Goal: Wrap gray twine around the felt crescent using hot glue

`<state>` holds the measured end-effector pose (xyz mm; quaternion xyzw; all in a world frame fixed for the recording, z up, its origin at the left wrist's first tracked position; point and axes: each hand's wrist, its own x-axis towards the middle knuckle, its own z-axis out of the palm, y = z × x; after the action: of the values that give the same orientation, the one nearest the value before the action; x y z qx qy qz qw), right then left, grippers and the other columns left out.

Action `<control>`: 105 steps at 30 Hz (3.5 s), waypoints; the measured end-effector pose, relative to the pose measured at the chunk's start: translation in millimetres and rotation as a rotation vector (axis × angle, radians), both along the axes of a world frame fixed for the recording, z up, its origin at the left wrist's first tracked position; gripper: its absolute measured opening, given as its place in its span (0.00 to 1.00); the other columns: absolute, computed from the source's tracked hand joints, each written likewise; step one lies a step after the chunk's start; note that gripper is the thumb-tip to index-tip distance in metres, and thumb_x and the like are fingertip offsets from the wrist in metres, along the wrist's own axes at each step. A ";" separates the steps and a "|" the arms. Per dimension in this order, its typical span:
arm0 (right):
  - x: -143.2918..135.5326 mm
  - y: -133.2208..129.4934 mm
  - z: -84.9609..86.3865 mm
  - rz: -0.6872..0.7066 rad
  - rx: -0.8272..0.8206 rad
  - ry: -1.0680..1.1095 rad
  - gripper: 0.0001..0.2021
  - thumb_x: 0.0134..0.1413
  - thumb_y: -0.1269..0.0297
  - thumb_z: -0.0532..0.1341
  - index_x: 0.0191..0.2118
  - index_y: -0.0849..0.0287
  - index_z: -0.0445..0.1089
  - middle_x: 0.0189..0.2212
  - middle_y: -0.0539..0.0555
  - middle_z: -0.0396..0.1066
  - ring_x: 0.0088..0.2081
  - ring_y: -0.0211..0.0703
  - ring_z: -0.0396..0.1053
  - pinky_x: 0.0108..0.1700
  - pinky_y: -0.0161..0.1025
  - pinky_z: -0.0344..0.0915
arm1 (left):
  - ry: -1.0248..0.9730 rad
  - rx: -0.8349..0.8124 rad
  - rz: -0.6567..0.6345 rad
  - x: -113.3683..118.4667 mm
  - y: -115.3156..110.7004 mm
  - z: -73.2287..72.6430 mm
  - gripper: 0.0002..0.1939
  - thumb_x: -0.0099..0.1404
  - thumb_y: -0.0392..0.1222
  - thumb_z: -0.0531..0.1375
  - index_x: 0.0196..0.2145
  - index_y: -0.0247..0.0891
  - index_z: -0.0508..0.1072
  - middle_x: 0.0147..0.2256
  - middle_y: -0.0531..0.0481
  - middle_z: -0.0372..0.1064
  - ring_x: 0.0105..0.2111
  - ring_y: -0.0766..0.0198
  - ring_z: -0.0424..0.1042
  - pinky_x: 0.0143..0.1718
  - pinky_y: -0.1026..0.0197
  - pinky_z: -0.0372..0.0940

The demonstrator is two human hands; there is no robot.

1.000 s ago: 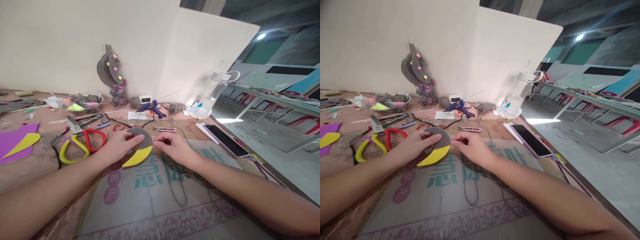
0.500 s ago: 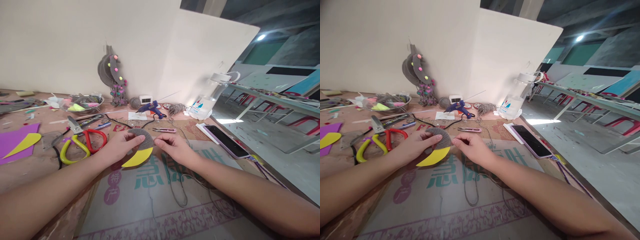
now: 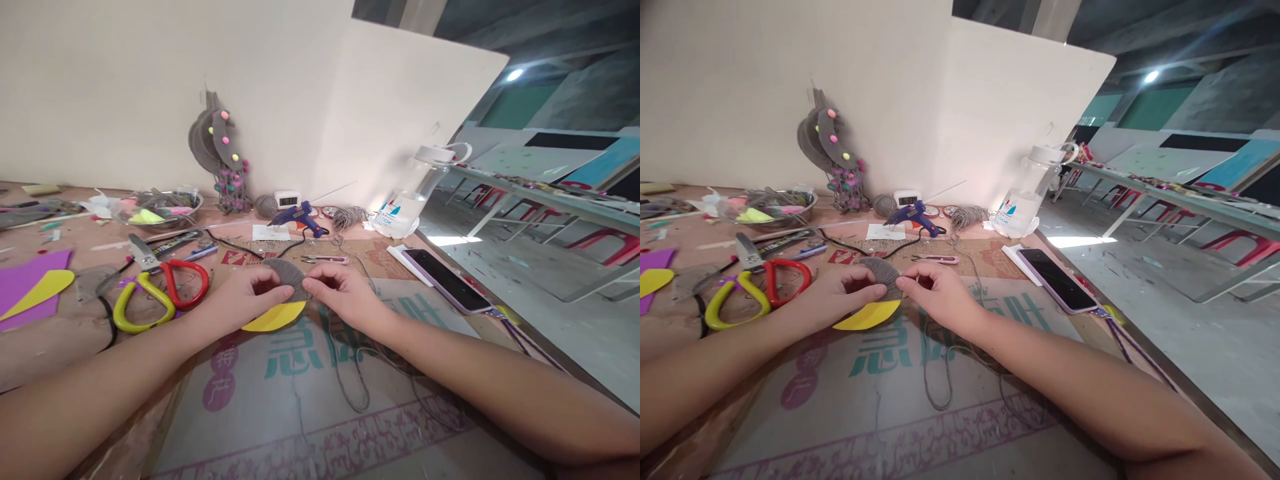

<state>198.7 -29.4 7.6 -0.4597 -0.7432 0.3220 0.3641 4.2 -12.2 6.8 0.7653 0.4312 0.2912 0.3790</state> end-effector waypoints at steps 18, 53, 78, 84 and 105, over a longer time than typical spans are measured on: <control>2.9 2.4 2.2 0.002 -0.111 0.087 0.13 0.53 0.55 0.56 0.27 0.61 0.66 0.19 0.46 0.56 0.21 0.32 0.53 0.23 0.32 0.51 | -0.061 -0.029 -0.128 -0.7 2.7 -0.3 0.14 0.59 0.49 0.53 0.22 0.37 0.64 0.21 0.56 0.54 0.22 0.69 0.54 0.21 0.67 0.49; 3.7 3.9 -0.8 0.036 -0.117 0.132 0.09 0.50 0.59 0.59 0.30 0.61 0.66 0.22 0.46 0.59 0.23 0.31 0.55 0.26 0.31 0.53 | -0.282 -0.342 0.077 -0.3 2.2 -2.0 0.15 0.55 0.53 0.58 0.23 0.37 0.66 0.18 0.58 0.59 0.17 0.72 0.57 0.16 0.70 0.51; -2.1 -7.3 -2.5 -0.065 0.254 -0.133 0.07 0.54 0.63 0.55 0.29 0.59 0.59 0.21 0.46 0.57 0.23 0.31 0.55 0.24 0.29 0.53 | -0.336 -0.207 0.100 -0.8 6.9 -9.3 0.13 0.53 0.50 0.60 0.29 0.37 0.66 0.23 0.55 0.64 0.21 0.69 0.62 0.22 0.67 0.57; 9.2 -7.7 -0.6 -0.070 0.731 -0.569 0.04 0.54 0.69 0.54 0.29 0.59 0.62 0.20 0.47 0.64 0.23 0.32 0.58 0.26 0.33 0.50 | -0.223 -0.127 -0.055 -1.6 3.5 -5.1 0.14 0.58 0.49 0.55 0.24 0.36 0.67 0.23 0.55 0.64 0.26 0.67 0.64 0.28 0.66 0.58; 48.7 100.7 18.2 -0.283 0.112 -0.310 0.23 0.48 0.62 0.61 0.50 0.64 0.61 0.47 0.60 0.66 0.44 0.44 0.66 0.45 0.40 0.62 | -0.421 -0.301 0.034 3.1 7.3 -10.2 0.10 0.59 0.45 0.53 0.24 0.37 0.64 0.19 0.57 0.61 0.19 0.69 0.59 0.22 0.67 0.54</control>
<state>247.4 71.3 25.8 -0.5824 -0.7353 0.1512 0.3119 7.3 -4.9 -3.4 0.6153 0.3941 0.3828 0.5653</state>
